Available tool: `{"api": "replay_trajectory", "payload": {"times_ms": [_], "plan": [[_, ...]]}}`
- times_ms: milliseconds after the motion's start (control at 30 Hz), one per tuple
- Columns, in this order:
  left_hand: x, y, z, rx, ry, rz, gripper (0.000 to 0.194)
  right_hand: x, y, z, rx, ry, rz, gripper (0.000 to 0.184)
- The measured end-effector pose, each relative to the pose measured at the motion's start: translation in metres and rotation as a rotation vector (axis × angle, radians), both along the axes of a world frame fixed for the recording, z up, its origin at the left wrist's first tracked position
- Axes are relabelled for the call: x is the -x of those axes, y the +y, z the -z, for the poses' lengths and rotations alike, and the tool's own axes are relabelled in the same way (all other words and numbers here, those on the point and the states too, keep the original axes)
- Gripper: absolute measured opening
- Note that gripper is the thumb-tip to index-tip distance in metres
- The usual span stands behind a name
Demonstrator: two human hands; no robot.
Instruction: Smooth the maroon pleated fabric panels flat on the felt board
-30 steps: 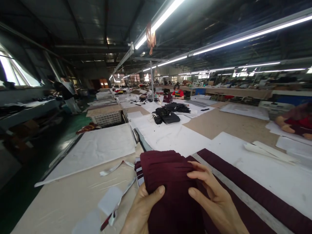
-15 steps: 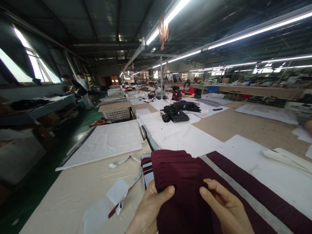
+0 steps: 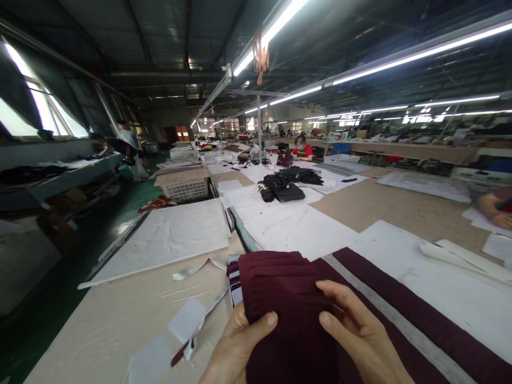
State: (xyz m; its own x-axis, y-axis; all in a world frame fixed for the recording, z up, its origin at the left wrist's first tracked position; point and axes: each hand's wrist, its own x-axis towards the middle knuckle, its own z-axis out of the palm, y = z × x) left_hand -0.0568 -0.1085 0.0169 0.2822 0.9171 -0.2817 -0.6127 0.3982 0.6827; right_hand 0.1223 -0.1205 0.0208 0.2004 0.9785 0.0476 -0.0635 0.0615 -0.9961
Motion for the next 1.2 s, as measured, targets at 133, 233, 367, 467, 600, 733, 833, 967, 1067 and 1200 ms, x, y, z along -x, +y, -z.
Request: {"api": "replay_trajectory", "payload": {"times_ms": [133,233,367,467,600,733,833,967,1067,1200], "plan": [[-0.001,-0.001,-0.002,0.008,-0.006,-0.016,0.023,-0.004,-0.001,0.006,0.017,-0.021,-0.029,0.036],[-0.003,0.000,-0.004,0.006,-0.036,-0.028,0.021,-0.002,-0.002,0.008,0.073,0.047,-0.135,0.031],[-0.006,0.000,-0.007,-0.029,-0.079,-0.007,0.025,0.008,-0.005,0.005,0.105,0.151,-0.138,0.028],[-0.008,-0.001,-0.008,-0.055,-0.072,0.003,0.025,0.014,-0.007,0.002,0.092,0.171,-0.069,0.027],[-0.008,-0.004,-0.008,-0.037,-0.074,-0.017,0.026,0.015,-0.008,0.001,0.101,0.108,-0.043,0.026],[-0.008,-0.005,-0.005,0.012,-0.066,-0.039,0.027,0.015,-0.009,-0.001,0.108,0.116,-0.044,0.026],[-0.008,-0.005,-0.004,0.029,-0.064,-0.058,0.030,0.016,-0.009,0.001,0.120,0.128,-0.078,0.027],[-0.005,-0.005,-0.002,0.024,-0.061,-0.055,0.028,0.014,-0.007,0.003,0.097,0.080,-0.056,0.026],[-0.002,-0.005,-0.002,0.000,-0.056,-0.020,0.029,0.010,-0.006,0.000,0.017,0.023,0.003,0.037],[0.001,-0.006,-0.002,0.009,-0.055,0.005,0.027,0.004,-0.004,-0.002,0.027,0.017,-0.066,0.041]]}}
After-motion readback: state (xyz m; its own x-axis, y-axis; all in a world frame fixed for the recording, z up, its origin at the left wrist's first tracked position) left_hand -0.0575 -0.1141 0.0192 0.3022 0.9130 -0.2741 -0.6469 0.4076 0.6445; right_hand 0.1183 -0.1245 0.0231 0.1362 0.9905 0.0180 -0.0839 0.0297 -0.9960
